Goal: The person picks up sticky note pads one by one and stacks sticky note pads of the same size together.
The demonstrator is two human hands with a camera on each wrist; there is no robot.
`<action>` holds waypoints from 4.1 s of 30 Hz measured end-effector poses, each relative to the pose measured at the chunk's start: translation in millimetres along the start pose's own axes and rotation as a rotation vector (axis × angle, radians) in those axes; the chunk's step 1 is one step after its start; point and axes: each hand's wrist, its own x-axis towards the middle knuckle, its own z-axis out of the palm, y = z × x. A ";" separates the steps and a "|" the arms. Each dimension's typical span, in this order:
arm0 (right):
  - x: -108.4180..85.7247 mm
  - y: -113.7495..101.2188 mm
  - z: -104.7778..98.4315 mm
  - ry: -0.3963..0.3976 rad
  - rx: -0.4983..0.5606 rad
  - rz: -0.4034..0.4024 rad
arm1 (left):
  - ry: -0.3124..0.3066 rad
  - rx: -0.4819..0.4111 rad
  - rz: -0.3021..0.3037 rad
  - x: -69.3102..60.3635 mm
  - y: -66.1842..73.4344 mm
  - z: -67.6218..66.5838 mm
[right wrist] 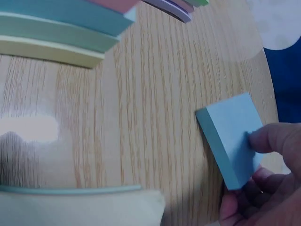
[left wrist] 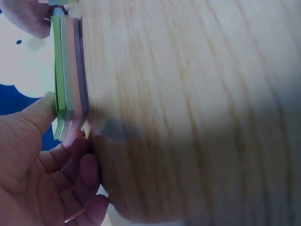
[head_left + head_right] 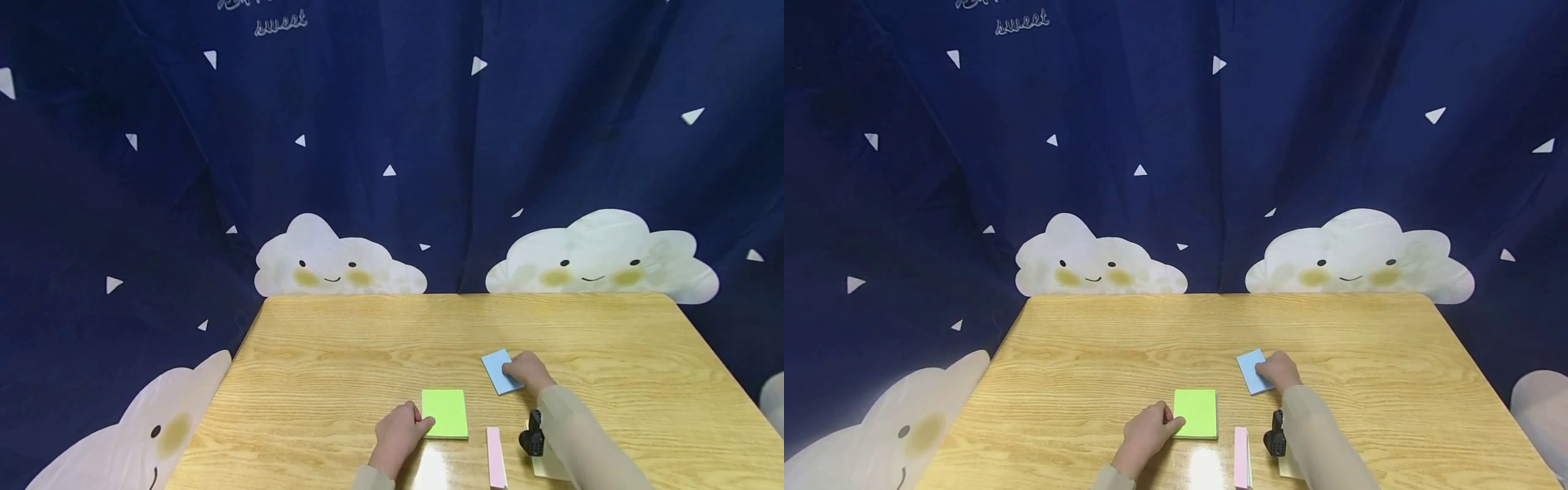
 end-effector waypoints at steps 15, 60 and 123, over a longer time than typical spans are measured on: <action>2.3 18.9 -13.8 -0.161 0.283 0.125 | 0.021 0.003 0.001 -0.8 2.3 -3.2; -16.8 32.6 -49.5 -0.167 0.417 0.076 | 0.051 0.061 0.006 -2.4 6.5 -5.0; -68.0 54.7 -65.0 -0.130 0.475 0.127 | -0.015 0.150 -0.008 -1.4 15.7 -13.3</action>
